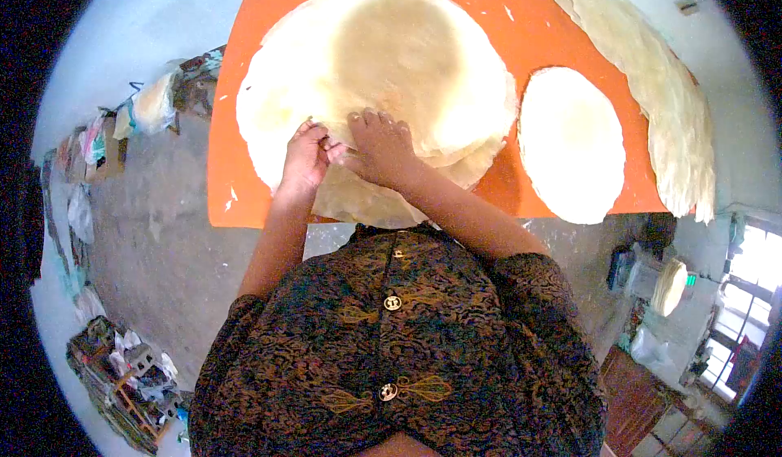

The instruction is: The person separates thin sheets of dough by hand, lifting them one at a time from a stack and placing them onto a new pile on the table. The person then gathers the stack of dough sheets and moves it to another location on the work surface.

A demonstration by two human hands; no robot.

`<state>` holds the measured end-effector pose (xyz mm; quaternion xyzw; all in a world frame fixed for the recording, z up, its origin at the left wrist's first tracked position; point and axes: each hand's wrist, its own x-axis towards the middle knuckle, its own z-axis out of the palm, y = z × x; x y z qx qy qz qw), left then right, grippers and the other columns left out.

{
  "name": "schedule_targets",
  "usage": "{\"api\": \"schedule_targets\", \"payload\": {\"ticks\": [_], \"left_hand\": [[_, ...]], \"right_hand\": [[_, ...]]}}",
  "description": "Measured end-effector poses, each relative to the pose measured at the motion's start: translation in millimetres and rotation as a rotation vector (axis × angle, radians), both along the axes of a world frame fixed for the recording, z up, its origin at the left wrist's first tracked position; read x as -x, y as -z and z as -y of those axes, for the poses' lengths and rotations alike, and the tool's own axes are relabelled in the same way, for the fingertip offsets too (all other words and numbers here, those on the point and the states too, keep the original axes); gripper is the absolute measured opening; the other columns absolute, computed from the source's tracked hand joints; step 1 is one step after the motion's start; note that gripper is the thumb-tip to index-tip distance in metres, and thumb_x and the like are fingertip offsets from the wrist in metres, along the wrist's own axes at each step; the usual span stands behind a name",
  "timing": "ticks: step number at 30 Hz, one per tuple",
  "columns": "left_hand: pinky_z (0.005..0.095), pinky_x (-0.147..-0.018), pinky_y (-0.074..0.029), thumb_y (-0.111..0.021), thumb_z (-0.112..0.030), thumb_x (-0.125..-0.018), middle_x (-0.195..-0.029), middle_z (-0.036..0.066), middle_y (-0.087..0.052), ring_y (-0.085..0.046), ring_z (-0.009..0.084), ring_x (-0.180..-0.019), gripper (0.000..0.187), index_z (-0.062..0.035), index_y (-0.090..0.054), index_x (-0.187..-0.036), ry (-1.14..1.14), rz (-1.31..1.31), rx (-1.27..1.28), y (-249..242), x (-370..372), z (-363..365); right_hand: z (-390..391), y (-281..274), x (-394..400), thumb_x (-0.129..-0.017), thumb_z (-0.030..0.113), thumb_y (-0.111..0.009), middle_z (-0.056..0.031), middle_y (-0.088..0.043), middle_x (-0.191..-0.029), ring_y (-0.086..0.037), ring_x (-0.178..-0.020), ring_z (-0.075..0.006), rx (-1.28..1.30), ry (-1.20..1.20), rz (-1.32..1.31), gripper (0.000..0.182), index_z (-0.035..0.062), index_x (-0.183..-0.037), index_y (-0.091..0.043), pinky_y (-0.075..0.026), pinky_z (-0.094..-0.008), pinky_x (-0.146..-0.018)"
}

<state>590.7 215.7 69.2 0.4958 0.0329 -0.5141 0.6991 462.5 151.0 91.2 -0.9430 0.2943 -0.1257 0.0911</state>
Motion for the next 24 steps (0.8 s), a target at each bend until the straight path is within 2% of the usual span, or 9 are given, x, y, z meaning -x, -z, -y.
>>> {"api": "schedule_targets", "payload": {"ticks": [1,4,7,9,12,15,18,21,24], "left_hand": [[0.0316,-0.052,-0.050,-0.050,-0.002,-0.079,-0.066,0.002,-0.048,-0.047,0.0124,-0.052,0.007,-0.0077,-0.046,-0.080,0.029,-0.022,0.014,-0.3,-2.1,-2.3],[0.0301,-0.053,-0.047,-0.051,-0.005,-0.079,-0.068,0.003,-0.050,-0.050,0.0127,-0.056,0.007,-0.0045,-0.049,-0.086,0.069,0.007,-0.032,-7.9,-11.7,-15.5],[0.0294,-0.054,-0.045,-0.053,-0.010,-0.079,-0.070,0.005,-0.053,-0.052,0.0133,-0.059,0.014,-0.0012,-0.051,-0.090,-0.227,0.432,-0.258,1.9,-48.6,-37.3],[0.0289,-0.054,-0.043,-0.054,-0.013,-0.078,-0.072,0.005,-0.055,-0.053,0.0145,-0.058,0.020,0.0012,-0.052,-0.093,-0.249,0.860,-0.465,37.9,-102.8,-46.1],[0.0299,-0.057,-0.043,-0.056,-0.014,-0.077,-0.076,0.006,-0.057,-0.054,0.0175,-0.063,0.023,0.0013,-0.053,-0.094,-0.073,0.668,-0.308,63.1,-153.3,-47.3],[0.0313,-0.063,-0.044,-0.057,-0.015,-0.075,-0.080,0.008,-0.059,-0.056,0.0188,-0.070,0.025,0.0024,-0.052,-0.093,0.010,0.646,-0.457,28.3,-151.5,-39.0],[0.0315,-0.067,-0.044,-0.060,-0.015,-0.074,-0.083,0.010,-0.059,-0.057,0.0187,-0.075,0.028,0.0039,-0.052,-0.092,-0.127,1.028,-0.553,22.0,-137.0,-24.6],[0.0312,-0.067,-0.044,-0.063,-0.014,-0.072,-0.082,0.011,-0.059,-0.057,0.0181,-0.074,0.034,0.0053,-0.051,-0.097,-0.099,1.329,-0.666,-0.7,-120.4,-15.2],[0.0301,-0.067,-0.044,-0.064,-0.016,-0.074,-0.086,0.012,-0.060,-0.056,0.0183,-0.074,0.040,0.0060,-0.051,-0.104,-0.387,1.018,-0.393,32.9,-130.9,-6.4]], "right_hand": [[-2.3,0.2,-0.1,-0.075,0.019,-0.052,-0.0114,-0.057,-0.091,-0.056,-0.086,-0.0309,0.068,0.010,0.050,0.028,0.0066,-0.099,-0.047,-0.047,-0.0434,-0.068],[11.2,22.4,0.3,-0.073,0.023,-0.055,-0.0126,-0.059,-0.087,-0.057,-0.083,-0.0307,-0.096,0.070,-0.087,0.034,0.0049,-0.101,-0.049,-0.047,-0.0410,-0.068],[29.9,-19.3,-3.1,-0.072,0.022,-0.056,-0.0131,-0.060,-0.077,-0.059,-0.075,-0.0276,-0.342,0.209,-0.160,0.029,0.0026,-0.094,-0.054,-0.046,-0.0360,-0.064],[47.9,-20.7,4.6,-0.072,0.018,-0.053,-0.0132,-0.059,-0.070,-0.058,-0.069,-0.0242,-0.554,0.203,0.050,0.025,0.0011,-0.089,-0.057,-0.045,-0.0331,-0.062],[58.6,-15.3,10.9,-0.072,0.016,-0.051,-0.0121,-0.058,-0.068,-0.057,-0.065,-0.0198,-0.702,0.209,0.172,0.021,0.0000,-0.084,-0.059,-0.043,-0.0309,-0.061],[57.3,-18.1,9.9,-0.072,0.015,-0.051,-0.0105,-0.058,-0.068,-0.055,-0.065,-0.0176,-0.729,0.221,0.232,0.022,-0.0005,-0.086,-0.059,-0.042,-0.0300,-0.062],[55.0,-29.2,14.4,-0.073,0.016,-0.052,-0.0095,-0.058,-0.069,-0.055,-0.066,-0.0173,-0.759,0.228,0.261,0.024,-0.0007,-0.088,-0.059,-0.042,-0.0301,-0.063],[58.5,-29.3,16.3,-0.073,0.017,-0.052,-0.0096,-0.058,-0.069,-0.056,-0.067,-0.0177,-0.770,0.225,0.264,0.024,-0.0007,-0.089,-0.059,-0.042,-0.0304,-0.064],[56.6,-34.9,16.1,-0.073,0.017,-0.053,-0.0101,-0.058,-0.070,-0.055,-0.068,-0.0177,-0.774,0.229,0.274,0.025,-0.0004,-0.090,-0.058,-0.042,-0.0304,-0.064]]}}
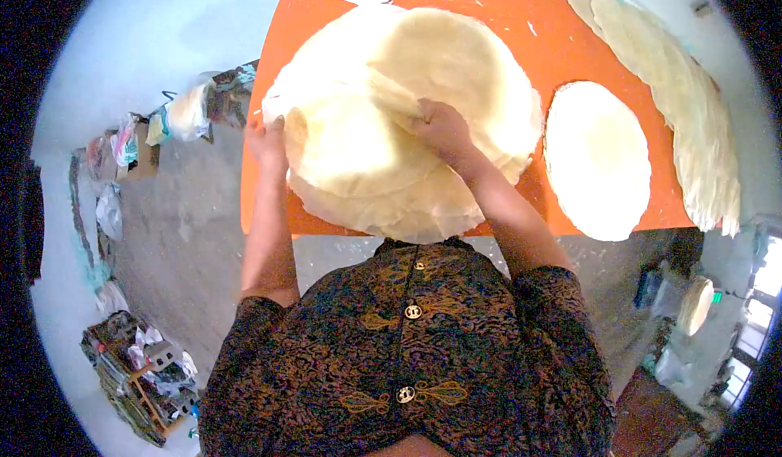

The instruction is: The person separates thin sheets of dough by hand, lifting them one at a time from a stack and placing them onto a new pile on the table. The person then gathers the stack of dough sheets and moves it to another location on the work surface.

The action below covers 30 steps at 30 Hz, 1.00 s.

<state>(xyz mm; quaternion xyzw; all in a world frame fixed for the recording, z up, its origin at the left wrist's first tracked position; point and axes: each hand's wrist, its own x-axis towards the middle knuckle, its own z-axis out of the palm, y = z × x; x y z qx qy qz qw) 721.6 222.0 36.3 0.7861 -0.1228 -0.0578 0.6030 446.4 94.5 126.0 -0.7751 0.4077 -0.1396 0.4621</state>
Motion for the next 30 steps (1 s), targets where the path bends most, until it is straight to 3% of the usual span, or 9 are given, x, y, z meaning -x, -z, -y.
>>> {"api": "schedule_targets", "payload": {"ticks": [3,6,10,15,18,19,21,25,30], "left_hand": [[0.0291,-0.066,-0.044,-0.062,-0.018,-0.077,-0.090,0.012,-0.060,-0.055,0.0178,-0.073,0.041,0.0073,-0.051,-0.107,0.222,-0.702,0.091,25.1,-16.7,-7.0],[0.0286,-0.065,-0.044,-0.059,-0.017,-0.080,-0.094,0.011,-0.059,-0.055,0.0171,-0.075,0.035,0.0082,-0.053,-0.103,0.277,-0.760,0.025,35.0,-19.3,-17.4],[0.0321,-0.072,-0.045,-0.053,-0.008,-0.084,-0.098,0.013,-0.058,-0.055,0.0202,-0.083,0.028,0.0093,-0.052,-0.105,0.399,-0.694,0.217,-56.9,10.1,2.1],[0.0330,-0.085,-0.043,-0.049,-0.005,-0.085,-0.116,0.014,-0.050,-0.051,0.0217,-0.101,0.036,0.0098,-0.040,-0.117,0.385,-0.695,0.311,-109.4,19.1,-18.3],[0.0316,-0.080,-0.045,-0.050,-0.004,-0.084,-0.116,0.014,-0.050,-0.053,0.0213,-0.098,0.037,0.0088,-0.040,-0.118,0.279,-0.707,0.346,-58.3,-2.5,-54.7],[0.0311,-0.078,-0.045,-0.050,-0.005,-0.084,-0.114,0.013,-0.051,-0.054,0.0207,-0.097,0.036,0.0090,-0.041,-0.117,0.240,-0.726,0.344,-39.1,-7.4,-70.2],[0.0301,-0.074,-0.046,-0.051,-0.006,-0.084,-0.110,0.013,-0.053,-0.054,0.0198,-0.094,0.034,0.0095,-0.044,-0.114,0.162,-0.740,0.308,-29.7,-13.6,-104.4],[0.0295,-0.070,-0.046,-0.054,-0.008,-0.083,-0.100,0.012,-0.056,-0.055,0.0193,-0.087,0.031,0.0111,-0.049,-0.107,0.033,-0.679,0.280,-66.8,0.9,-153.8],[0.0279,-0.072,-0.044,-0.058,-0.008,-0.080,-0.093,0.011,-0.057,-0.053,0.0171,-0.081,0.030,0.0105,-0.052,-0.103,0.018,-0.431,0.255,-116.3,-1.4,-170.4]], "right_hand": [[9.3,13.7,1.9,-0.072,0.025,-0.056,-0.0149,-0.059,-0.074,-0.057,-0.071,-0.0250,0.069,-0.021,0.006,0.028,0.0016,-0.087,-0.059,-0.043,-0.0345,-0.067],[51.8,7.8,4.8,-0.072,0.028,-0.058,-0.0176,-0.060,-0.077,-0.058,-0.073,-0.0284,0.214,-0.046,-0.105,0.031,0.0006,-0.086,-0.059,-0.044,-0.0371,-0.070],[140.6,-64.0,18.9,-0.074,0.024,-0.060,-0.0016,-0.054,-0.063,-0.049,-0.063,-0.0106,0.323,0.033,-0.116,0.025,0.0014,-0.082,-0.059,-0.043,-0.0295,-0.058],[94.4,-199.5,6.4,-0.069,0.014,-0.052,-0.0200,-0.058,-0.074,-0.056,-0.073,-0.0368,1.058,0.109,-0.200,0.011,0.0051,-0.075,-0.056,-0.046,-0.0445,-0.064],[68.1,-171.2,-9.9,-0.074,0.013,-0.053,-0.0107,-0.059,-0.064,-0.059,-0.063,-0.0263,1.284,0.014,-0.383,0.013,0.0068,-0.083,-0.060,-0.045,-0.0374,-0.058],[56.1,-143.6,-8.7,-0.076,0.012,-0.046,-0.0132,-0.061,-0.072,-0.059,-0.069,-0.0308,1.213,-0.036,-0.183,0.018,0.0110,-0.089,-0.059,-0.045,-0.0419,-0.059],[33.7,-89.3,-15.5,-0.081,0.018,-0.039,-0.0109,-0.061,-0.085,-0.059,-0.078,-0.0283,1.008,-0.142,-0.432,0.024,0.0127,-0.097,-0.056,-0.046,-0.0425,-0.066],[-30.3,42.1,-12.9,-0.077,0.015,-0.047,-0.0102,-0.060,-0.082,-0.059,-0.077,-0.0298,0.675,-0.363,-0.457,0.014,0.0109,-0.089,-0.054,-0.046,-0.0409,-0.065],[-32.0,46.7,-7.7,-0.074,0.011,-0.048,-0.0098,-0.059,-0.077,-0.059,-0.073,-0.0303,0.692,-0.366,-0.429,0.008,0.0090,-0.081,-0.052,-0.047,-0.0396,-0.059]]}}
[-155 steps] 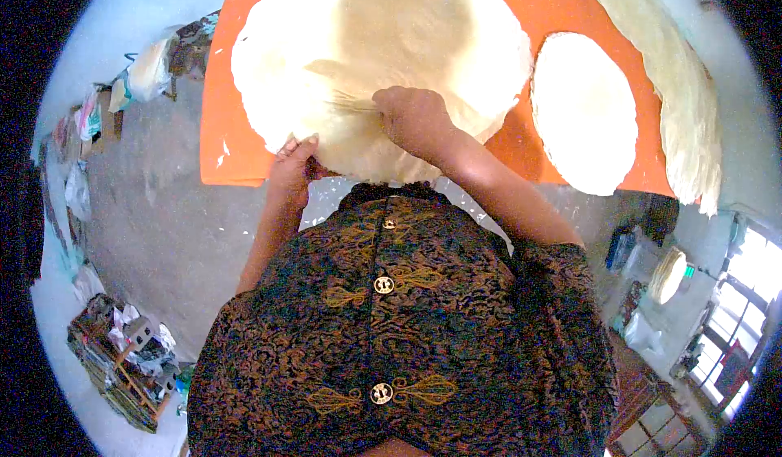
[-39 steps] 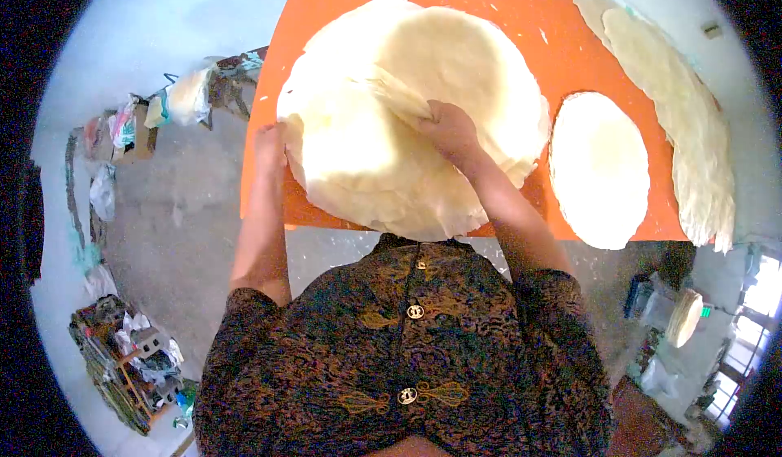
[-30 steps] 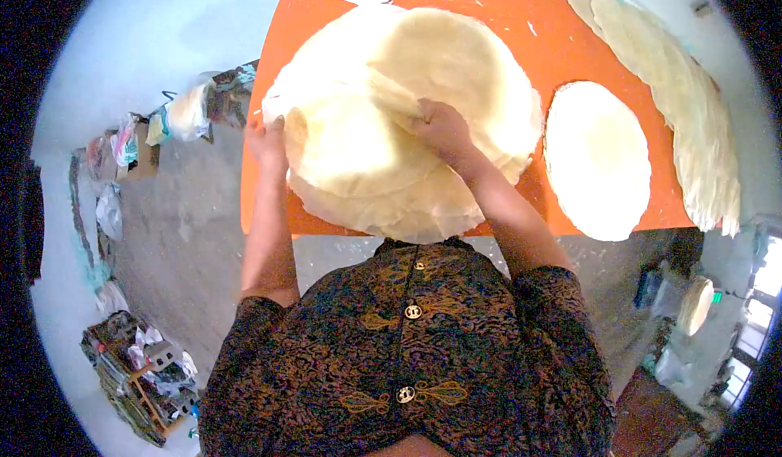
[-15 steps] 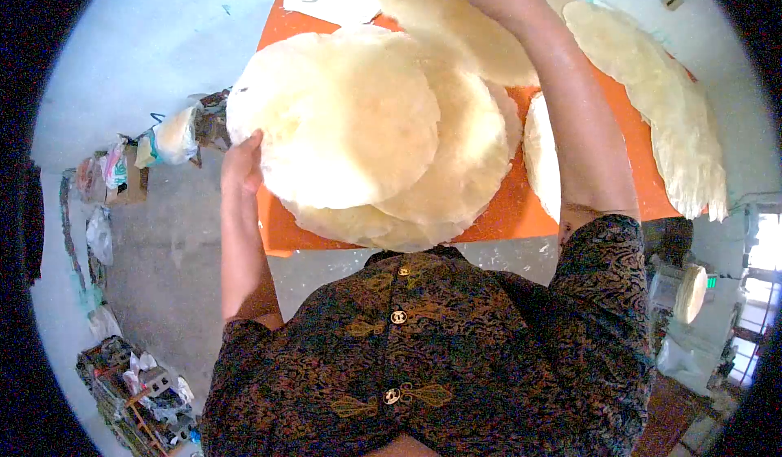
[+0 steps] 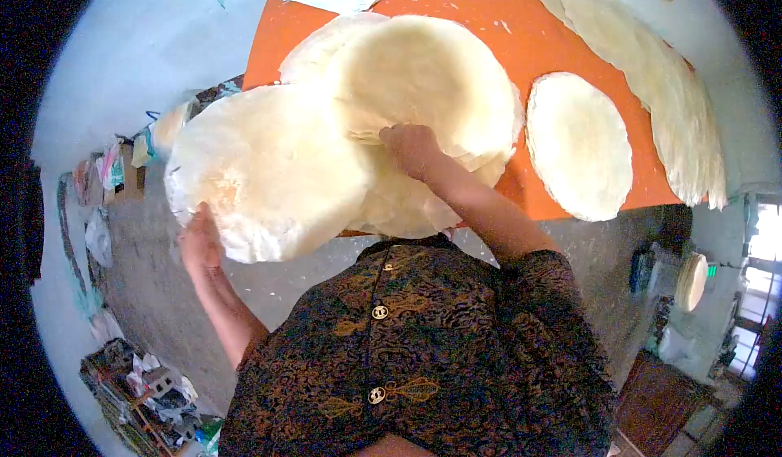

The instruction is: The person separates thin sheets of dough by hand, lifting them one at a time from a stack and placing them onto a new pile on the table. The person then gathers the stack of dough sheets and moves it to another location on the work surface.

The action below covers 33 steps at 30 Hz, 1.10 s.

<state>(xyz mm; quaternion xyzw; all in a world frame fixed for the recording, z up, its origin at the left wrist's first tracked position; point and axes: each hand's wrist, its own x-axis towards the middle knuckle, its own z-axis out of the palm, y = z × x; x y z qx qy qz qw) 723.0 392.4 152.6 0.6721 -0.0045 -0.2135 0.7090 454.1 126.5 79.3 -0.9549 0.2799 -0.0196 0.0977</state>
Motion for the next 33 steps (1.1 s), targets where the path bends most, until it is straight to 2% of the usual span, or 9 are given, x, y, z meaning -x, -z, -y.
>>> {"api": "schedule_targets", "payload": {"ticks": [4,9,11,16,22,25,27,29,33], "left_hand": [[0.0254,-0.069,-0.044,-0.060,-0.011,-0.078,-0.091,0.010,-0.059,-0.054,0.0144,-0.082,0.027,0.0084,-0.057,-0.096,0.002,0.314,-0.191,-39.5,-37.7,-10.1],[0.0233,-0.067,-0.043,-0.055,-0.015,-0.083,-0.083,0.003,-0.061,-0.053,0.0102,-0.076,0.021,0.0027,-0.062,-0.093,0.208,0.658,-0.332,-131.9,-2.4,33.7],[0.0231,-0.067,-0.042,-0.053,-0.016,-0.085,-0.080,0.004,-0.060,-0.052,0.0100,-0.074,0.023,0.0037,-0.060,-0.094,0.315,0.832,-0.392,-147.7,21.2,71.2],[0.0243,-0.066,-0.042,-0.049,-0.017,-0.087,-0.075,0.008,-0.060,-0.050,0.0120,-0.068,0.025,0.0042,-0.057,-0.097,0.595,1.191,-0.426,-156.8,70.4,174.8],[0.0316,-0.064,-0.045,-0.050,-0.019,-0.085,-0.080,0.015,-0.062,-0.058,0.0246,-0.070,0.021,-0.0012,-0.060,-0.092,0.678,1.633,-0.289,-170.3,191.4,316.8],[0.0324,-0.063,-0.046,-0.051,-0.011,-0.078,-0.080,0.010,-0.062,-0.061,0.0235,-0.075,0.016,-0.0068,-0.062,-0.089,0.616,2.055,0.021,-142.4,277.2,363.8],[0.0322,-0.057,-0.045,-0.051,-0.008,-0.072,-0.077,0.007,-0.061,-0.060,0.0209,-0.069,0.018,-0.0091,-0.060,-0.088,0.829,1.981,0.303,-85.3,325.1,404.1],[0.0311,-0.054,-0.042,-0.052,-0.009,-0.070,-0.081,0.005,-0.060,-0.057,0.0186,-0.066,0.020,-0.0098,-0.057,-0.089,0.784,2.378,-0.170,-59.7,397.4,395.1],[0.0359,-0.059,-0.041,-0.052,-0.010,-0.070,-0.097,0.009,-0.057,-0.053,0.0233,-0.084,0.026,-0.0070,-0.056,-0.095,0.966,2.210,0.214,58.2,469.2,381.4]], "right_hand": [[-2.1,-18.0,2.9,-0.072,0.008,-0.048,-0.0099,-0.058,-0.073,-0.059,-0.069,-0.0297,0.070,-0.007,0.058,0.008,0.0081,-0.078,-0.053,-0.047,-0.0399,-0.056],[-40.2,10.6,21.2,-0.069,0.011,-0.049,-0.0089,-0.058,-0.071,-0.059,-0.065,-0.0244,0.117,-0.109,0.065,0.008,0.0080,-0.075,-0.054,-0.046,-0.0388,-0.051],[-50.4,21.8,19.2,-0.069,0.011,-0.049,-0.0079,-0.057,-0.070,-0.059,-0.064,-0.0233,0.175,-0.064,0.031,0.006,0.0083,-0.073,-0.054,-0.046,-0.0385,-0.050],[-36.7,35.8,28.9,-0.066,0.015,-0.052,-0.0081,-0.056,-0.067,-0.057,-0.061,-0.0241,0.015,-0.097,0.460,0.008,0.0084,-0.071,-0.053,-0.044,-0.0375,-0.048],[-30.5,52.1,22.8,-0.062,0.014,-0.054,-0.0076,-0.056,-0.063,-0.057,-0.061,-0.0241,0.023,-0.173,0.420,0.005,0.0094,-0.061,-0.053,-0.043,-0.0383,-0.047],[-32.9,54.6,23.2,-0.061,0.012,-0.055,-0.0064,-0.057,-0.063,-0.057,-0.061,-0.0232,0.070,-0.175,0.408,0.003,0.0100,-0.059,-0.055,-0.044,-0.0374,-0.049],[-31.0,54.0,24.8,-0.061,0.013,-0.056,-0.0054,-0.058,-0.066,-0.058,-0.063,-0.0223,0.050,-0.177,0.359,0.006,0.0103,-0.065,-0.057,-0.045,-0.0363,-0.050],[-29.9,48.7,28.5,-0.061,0.013,-0.056,-0.0050,-0.058,-0.068,-0.058,-0.064,-0.0221,0.029,-0.185,0.348,0.009,0.0104,-0.069,-0.058,-0.045,-0.0358,-0.051],[-24.5,52.5,57.3,-0.062,0.013,-0.056,-0.0055,-0.058,-0.068,-0.058,-0.064,-0.0228,-0.040,-0.164,0.444,0.009,0.0104,-0.069,-0.058,-0.045,-0.0362,-0.052]]}}
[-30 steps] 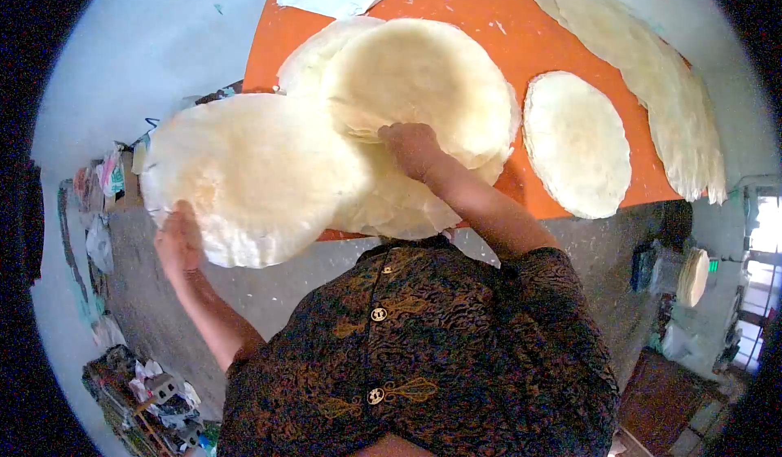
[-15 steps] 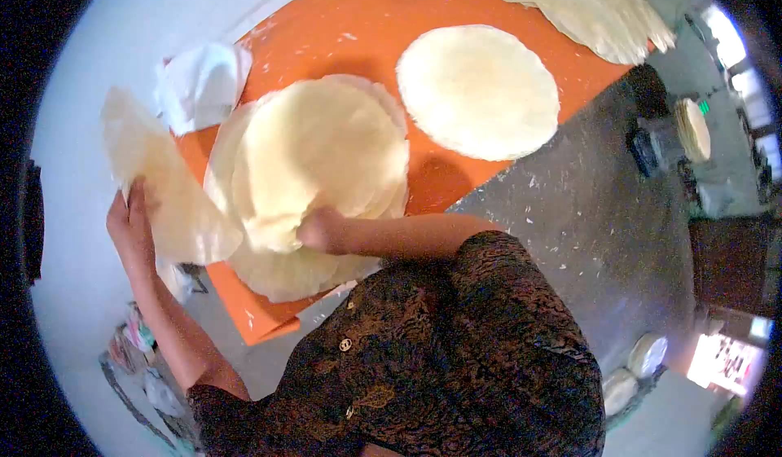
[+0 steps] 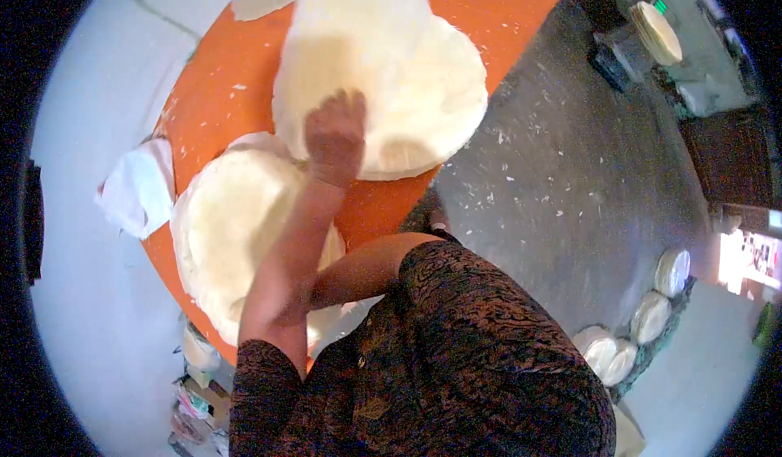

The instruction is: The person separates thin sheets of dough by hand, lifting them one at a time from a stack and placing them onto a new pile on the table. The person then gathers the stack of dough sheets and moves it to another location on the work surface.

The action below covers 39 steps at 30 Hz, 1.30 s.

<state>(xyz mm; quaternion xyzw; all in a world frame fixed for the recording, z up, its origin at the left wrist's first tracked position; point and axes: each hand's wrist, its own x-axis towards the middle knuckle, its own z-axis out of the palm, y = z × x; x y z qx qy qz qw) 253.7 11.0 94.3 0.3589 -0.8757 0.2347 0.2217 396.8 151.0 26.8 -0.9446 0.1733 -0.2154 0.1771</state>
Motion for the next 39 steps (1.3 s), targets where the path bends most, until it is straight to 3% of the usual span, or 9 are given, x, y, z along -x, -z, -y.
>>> {"api": "schedule_targets", "payload": {"ticks": [2,5,11,15,21,27,30,36,39], "left_hand": [[0.0389,-0.060,-0.042,-0.053,-0.010,-0.069,-0.102,0.011,-0.055,-0.051,0.0271,-0.092,0.031,-0.0075,-0.056,-0.100,0.082,-0.071,-0.205,50.5,15.0,-15.7],[0.0390,-0.061,-0.043,-0.054,-0.011,-0.070,-0.107,0.011,-0.054,-0.050,0.0295,-0.096,0.035,-0.0094,-0.056,-0.104,0.089,0.016,-0.258,65.2,20.4,-34.9],[0.0364,-0.057,-0.045,-0.055,-0.013,-0.069,-0.113,0.015,-0.052,-0.051,0.0310,-0.095,0.037,-0.0079,-0.056,-0.106,0.039,0.052,-0.460,21.3,56.5,-39.6],[0.0376,-0.049,-0.046,-0.055,-0.014,-0.069,-0.112,0.020,-0.052,-0.053,0.0350,-0.092,0.038,-0.0061,-0.056,-0.106,0.119,0.046,-0.449,46.8,78.9,-53.4],[0.0468,-0.066,-0.046,-0.054,-0.014,-0.071,-0.113,0.026,-0.049,-0.050,0.0400,-0.097,0.037,0.0015,-0.056,-0.104,0.224,0.058,-0.312,74.8,80.0,-53.8],[0.0398,-0.068,-0.045,-0.054,-0.010,-0.071,-0.112,0.021,-0.049,-0.047,0.0378,-0.098,0.034,0.0002,-0.055,-0.104,0.162,0.154,-0.312,71.3,75.7,-50.1],[0.0393,-0.070,-0.045,-0.058,-0.015,-0.070,-0.112,0.020,-0.049,-0.048,0.0362,-0.098,0.037,-0.0013,-0.055,-0.104,0.146,0.134,-0.329,70.7,70.1,-55.6],[0.0382,-0.083,-0.043,-0.065,-0.027,-0.067,-0.116,0.018,-0.048,-0.048,0.0299,-0.106,0.047,-0.0025,-0.053,-0.106,0.326,-0.128,-1.032,28.4,42.7,-48.6],[0.0368,-0.084,-0.043,-0.065,-0.026,-0.070,-0.112,0.019,-0.052,-0.050,0.0313,-0.105,0.044,-0.0019,-0.054,-0.105,0.338,-0.259,-1.068,-30.4,-1.1,-63.2]], "right_hand": [[-2.5,12.4,29.2,-0.062,0.014,-0.055,-0.0058,-0.058,-0.068,-0.058,-0.064,-0.0232,-0.052,0.033,0.016,0.009,0.0103,-0.070,-0.058,-0.045,-0.0364,-0.052],[-8.4,28.9,78.8,-0.063,0.014,-0.055,-0.0061,-0.058,-0.068,-0.058,-0.064,-0.0238,-0.121,0.105,0.005,0.009,0.0103,-0.071,-0.058,-0.045,-0.0367,-0.052],[-26.4,46.7,146.5,-0.065,0.015,-0.055,-0.0068,-0.058,-0.068,-0.058,-0.064,-0.0250,-0.202,0.249,-0.049,0.009,0.0102,-0.072,-0.058,-0.045,-0.0373,-0.053],[-33.3,48.2,163.8,-0.066,0.016,-0.055,-0.0073,-0.058,-0.068,-0.058,-0.064,-0.0257,-0.230,0.313,-0.067,0.009,0.0102,-0.073,-0.058,-0.045,-0.0378,-0.053],[-39.5,49.5,177.1,-0.068,0.017,-0.054,-0.0080,-0.058,-0.068,-0.057,-0.064,-0.0269,-0.261,0.364,-0.069,0.010,0.0101,-0.074,-0.057,-0.045,-0.0384,-0.054],[-39.9,48.4,174.5,-0.069,0.018,-0.054,-0.0088,-0.058,-0.068,-0.057,-0.064,-0.0281,-0.269,0.352,-0.060,0.010,0.0100,-0.075,-0.057,-0.044,-0.0390,-0.054],[-36.6,47.8,163.9,-0.070,0.018,-0.054,-0.0091,-0.058,-0.068,-0.057,-0.064,-0.0286,-0.263,0.314,-0.059,0.010,0.0100,-0.076,-0.057,-0.044,-0.0393,-0.055],[-19.4,39.7,108.6,-0.072,0.019,-0.054,-0.0098,-0.058,-0.068,-0.057,-0.065,-0.0298,-0.227,0.176,-0.025,0.011,0.0099,-0.077,-0.057,-0.044,-0.0399,-0.055],[-12.4,32.8,69.7,-0.073,0.019,-0.053,-0.0102,-0.058,-0.068,-0.057,-0.065,-0.0304,-0.207,0.092,0.032,0.011,0.0099,-0.078,-0.057,-0.044,-0.0402,-0.056]]}}
